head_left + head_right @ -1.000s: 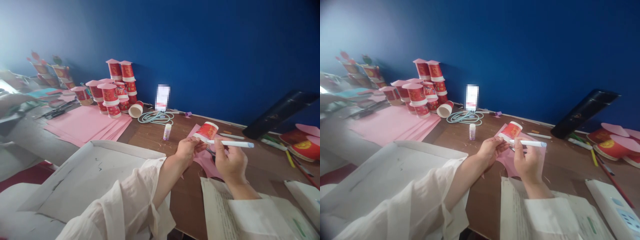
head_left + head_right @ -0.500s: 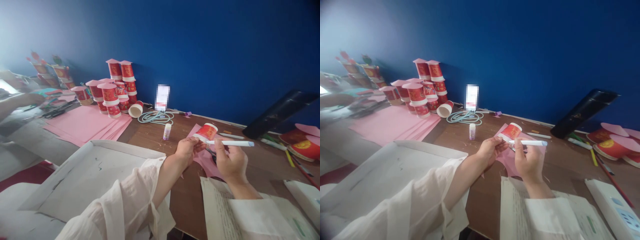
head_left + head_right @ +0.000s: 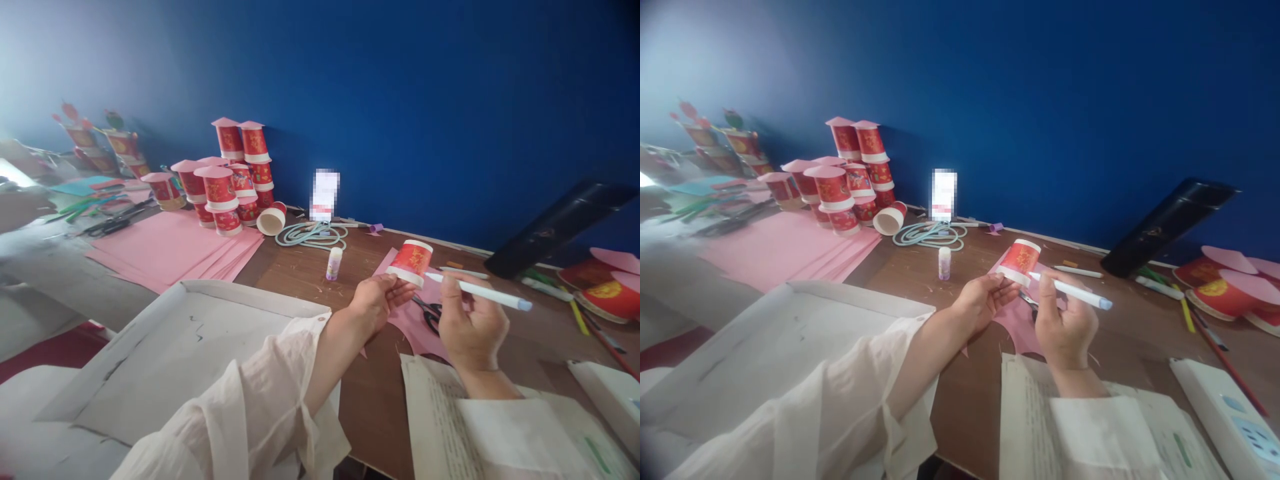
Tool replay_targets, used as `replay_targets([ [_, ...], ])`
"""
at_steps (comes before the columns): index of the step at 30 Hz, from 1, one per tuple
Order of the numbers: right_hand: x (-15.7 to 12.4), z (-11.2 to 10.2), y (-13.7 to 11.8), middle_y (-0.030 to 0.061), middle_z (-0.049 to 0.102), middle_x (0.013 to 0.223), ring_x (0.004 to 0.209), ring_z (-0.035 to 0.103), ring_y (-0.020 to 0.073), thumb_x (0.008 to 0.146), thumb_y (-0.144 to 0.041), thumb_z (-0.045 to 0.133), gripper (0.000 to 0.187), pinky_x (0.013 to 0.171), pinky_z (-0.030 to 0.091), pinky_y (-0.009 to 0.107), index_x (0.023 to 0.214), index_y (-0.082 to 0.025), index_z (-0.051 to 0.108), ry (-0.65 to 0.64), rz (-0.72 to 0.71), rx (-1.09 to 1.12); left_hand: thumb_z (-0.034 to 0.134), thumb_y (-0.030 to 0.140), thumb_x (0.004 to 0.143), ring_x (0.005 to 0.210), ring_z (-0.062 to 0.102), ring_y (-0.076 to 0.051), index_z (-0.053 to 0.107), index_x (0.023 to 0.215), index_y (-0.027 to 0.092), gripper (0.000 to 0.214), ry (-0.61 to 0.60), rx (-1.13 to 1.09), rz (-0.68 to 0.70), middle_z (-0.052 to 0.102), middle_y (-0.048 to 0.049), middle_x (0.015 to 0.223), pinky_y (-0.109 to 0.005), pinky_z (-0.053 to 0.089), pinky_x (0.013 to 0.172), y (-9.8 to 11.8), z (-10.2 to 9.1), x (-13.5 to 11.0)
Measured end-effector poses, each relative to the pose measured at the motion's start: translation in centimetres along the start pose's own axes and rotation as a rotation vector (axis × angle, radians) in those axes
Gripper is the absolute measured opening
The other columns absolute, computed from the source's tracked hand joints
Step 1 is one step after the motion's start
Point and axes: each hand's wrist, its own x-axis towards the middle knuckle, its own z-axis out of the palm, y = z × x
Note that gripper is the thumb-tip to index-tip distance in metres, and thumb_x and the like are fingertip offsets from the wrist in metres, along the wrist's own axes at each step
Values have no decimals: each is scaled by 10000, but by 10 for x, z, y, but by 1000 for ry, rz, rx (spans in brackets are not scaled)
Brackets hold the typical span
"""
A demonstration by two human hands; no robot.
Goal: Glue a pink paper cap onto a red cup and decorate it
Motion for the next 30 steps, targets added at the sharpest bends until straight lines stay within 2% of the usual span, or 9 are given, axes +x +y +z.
replay_targets([
  [5, 0, 0, -2, 110, 760, 957, 928, 710, 261, 947, -440, 549, 321, 839, 540, 386, 975, -173, 726, -2, -24, -24, 478, 46, 916, 642, 697, -151, 623, 725, 81, 242, -11, 24, 8, 685, -99, 669, -288, 577, 782, 0, 0, 1],
  [10, 1, 0, -3, 103, 762, 940, 909, 710, 261, 946, -441, 547, 312, 811, 536, 378, 954, -184, 724, -10, -51, -43, 472, 44, 919, 629, 697, -149, 634, 738, 65, 243, -16, 34, 5, 676, -96, 652, -273, 574, 755, 0, 1, 0],
  [19, 2, -1, -4, 97, 759, 954, 904, 707, 250, 955, -426, 527, 306, 820, 534, 380, 972, -185, 715, -32, -69, -32, 489, 52, 911, 649, 702, -160, 637, 723, 66, 239, -11, 67, 18, 685, -111, 670, -304, 581, 805, -2, 1, 1],
  [25, 2, -1, -4, 99, 760, 975, 918, 713, 256, 955, -426, 530, 307, 816, 538, 379, 985, -189, 722, -11, -72, -53, 499, 48, 894, 671, 706, -169, 657, 778, 69, 197, -23, 62, 43, 704, -113, 706, -330, 582, 846, -3, -1, 3],
  [30, 2, -1, -4, 102, 761, 973, 891, 714, 249, 955, -426, 533, 314, 795, 536, 369, 995, -182, 726, -5, -63, -52, 482, 39, 898, 649, 701, -163, 643, 761, 73, 214, -19, 66, 14, 689, -106, 680, -310, 584, 812, -2, 0, 0],
])
